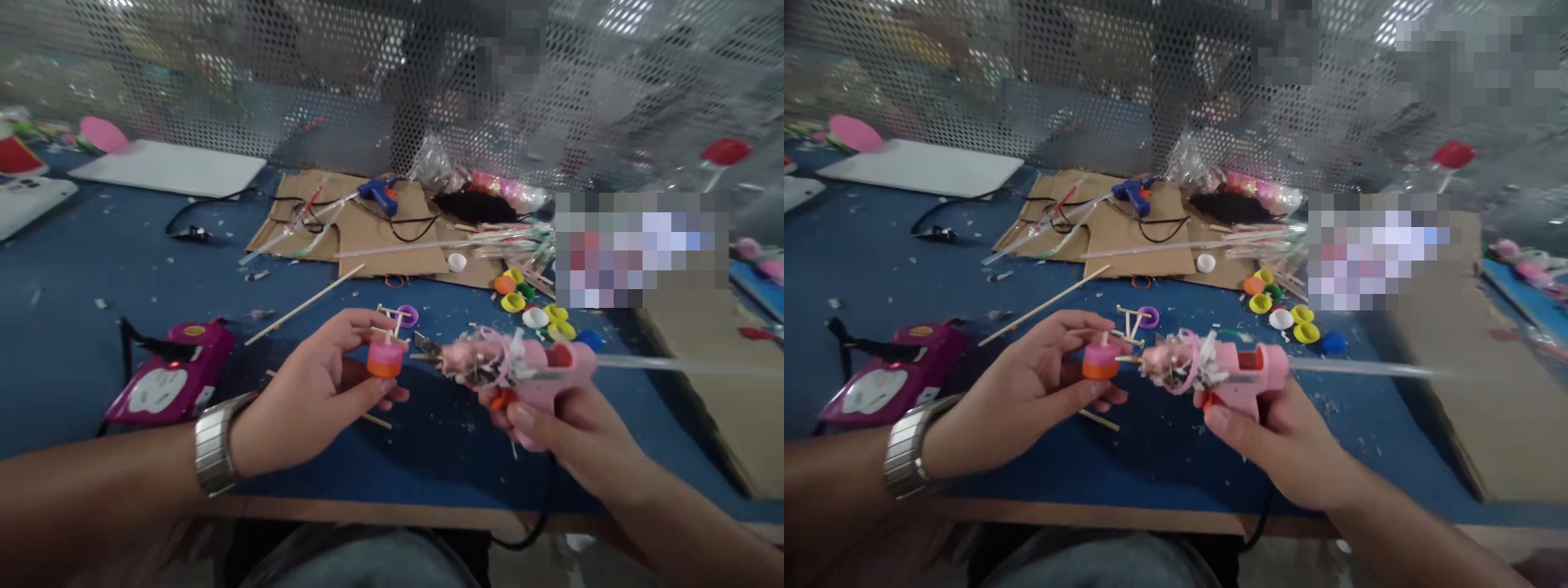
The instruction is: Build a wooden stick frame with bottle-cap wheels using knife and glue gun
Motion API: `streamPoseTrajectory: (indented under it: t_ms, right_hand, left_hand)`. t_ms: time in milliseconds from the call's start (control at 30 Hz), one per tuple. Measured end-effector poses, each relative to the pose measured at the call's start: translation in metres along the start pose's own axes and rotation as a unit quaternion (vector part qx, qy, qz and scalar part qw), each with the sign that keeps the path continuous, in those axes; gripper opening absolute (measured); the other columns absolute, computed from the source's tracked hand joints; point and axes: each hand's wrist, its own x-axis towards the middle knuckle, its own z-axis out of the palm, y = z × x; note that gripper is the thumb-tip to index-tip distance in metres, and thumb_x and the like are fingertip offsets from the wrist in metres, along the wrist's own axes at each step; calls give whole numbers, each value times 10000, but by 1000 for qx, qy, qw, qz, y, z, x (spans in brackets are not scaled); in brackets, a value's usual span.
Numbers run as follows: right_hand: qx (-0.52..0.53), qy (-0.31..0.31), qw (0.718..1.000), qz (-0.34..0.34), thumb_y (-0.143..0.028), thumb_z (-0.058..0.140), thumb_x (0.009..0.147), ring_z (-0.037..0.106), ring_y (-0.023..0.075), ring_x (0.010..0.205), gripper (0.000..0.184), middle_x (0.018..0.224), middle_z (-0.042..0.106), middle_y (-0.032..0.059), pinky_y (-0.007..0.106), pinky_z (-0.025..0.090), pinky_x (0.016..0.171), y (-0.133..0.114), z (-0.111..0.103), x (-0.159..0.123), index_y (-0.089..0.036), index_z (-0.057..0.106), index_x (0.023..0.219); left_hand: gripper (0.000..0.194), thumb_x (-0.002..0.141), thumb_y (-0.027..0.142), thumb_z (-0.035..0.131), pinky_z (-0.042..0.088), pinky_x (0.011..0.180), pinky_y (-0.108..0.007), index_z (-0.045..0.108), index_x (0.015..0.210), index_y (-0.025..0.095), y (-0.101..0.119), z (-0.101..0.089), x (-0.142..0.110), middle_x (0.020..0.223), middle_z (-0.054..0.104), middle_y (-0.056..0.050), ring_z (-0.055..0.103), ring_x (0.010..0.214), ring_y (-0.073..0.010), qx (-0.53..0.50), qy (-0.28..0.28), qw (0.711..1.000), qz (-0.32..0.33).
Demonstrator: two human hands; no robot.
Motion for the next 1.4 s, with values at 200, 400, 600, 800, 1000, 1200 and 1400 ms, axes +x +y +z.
streamPoseTrajectory:
  t_ms: [200, 400, 600, 800, 1000, 1200, 1400]
  right_hand:
    - [-222, -22, 969, -104, -459, 763, 997, 723, 247, 630, 146, 749, 785, 12, 338, 643, 544, -12, -4, -4, -382, 870, 933]
    - [-263, -101, 953, -109, -365, 687, 1044, 857, 331, 901, 398, 1013, 891, 17, 420, 744, 729, -17, -8, 0, -464, 806, 1411]
    - [-282, -85, 942, -158, -291, 772, 982, 866, 339, 1071, 435, 1207, 898, 4, 426, 746, 911, -23, -4, 5, -437, 806, 1391]
    - [-323, -89, 927, -169, -281, 763, 993, 866, 293, 1126, 448, 1259, 889, -1, 340, 723, 1004, -19, -8, 3, -385, 783, 1429]
    - [-337, -102, 922, -162, -305, 744, 1029, 856, 273, 1170, 417, 1300, 878, -14, 327, 703, 1054, -15, -8, 0, -398, 768, 1435]
    - [-338, -86, 926, -144, -343, 763, 1018, 854, 308, 1149, 340, 1258, 884, 22, 374, 721, 1022, -13, -10, -2, -374, 813, 1352]
    - [-222, -4, 972, -78, -436, 781, 1030, 834, 271, 1018, 350, 1184, 866, 7, 328, 730, 860, -6, -3, -8, -491, 784, 1375]
  left_hand:
    - [482, 939, 229, 875, 781, 779, -362, 670, 1355, 358, -6, 1, -6, 1208, 729, -59, 854, 915, -234, -10, 5, 1000, -18]
    - [483, 894, 248, 932, 753, 745, -313, 722, 1300, 402, 2, 0, -7, 1093, 820, -21, 849, 860, -220, 48, 5, 999, 11]
    - [511, 869, 319, 980, 737, 760, -282, 748, 1321, 372, 7, 0, -8, 1135, 830, -33, 834, 872, -205, 86, 10, 996, 30]
    - [520, 885, 208, 959, 676, 866, -175, 720, 1342, 274, 11, -1, -6, 1182, 819, -29, 818, 929, -135, 120, -9, 990, 70]
    - [537, 894, 277, 968, 654, 900, -127, 696, 1358, 273, 11, 1, -5, 1185, 821, -6, 824, 953, -107, 128, -12, 989, 77]
    - [421, 875, 234, 970, 645, 844, -114, 718, 1211, 222, 13, 3, -4, 1019, 836, 19, 806, 871, -97, 123, -24, 990, 63]
    - [347, 880, 208, 949, 659, 792, -142, 762, 1172, 227, 15, 2, -1, 1002, 844, 20, 808, 852, -114, 75, -44, 996, 16]
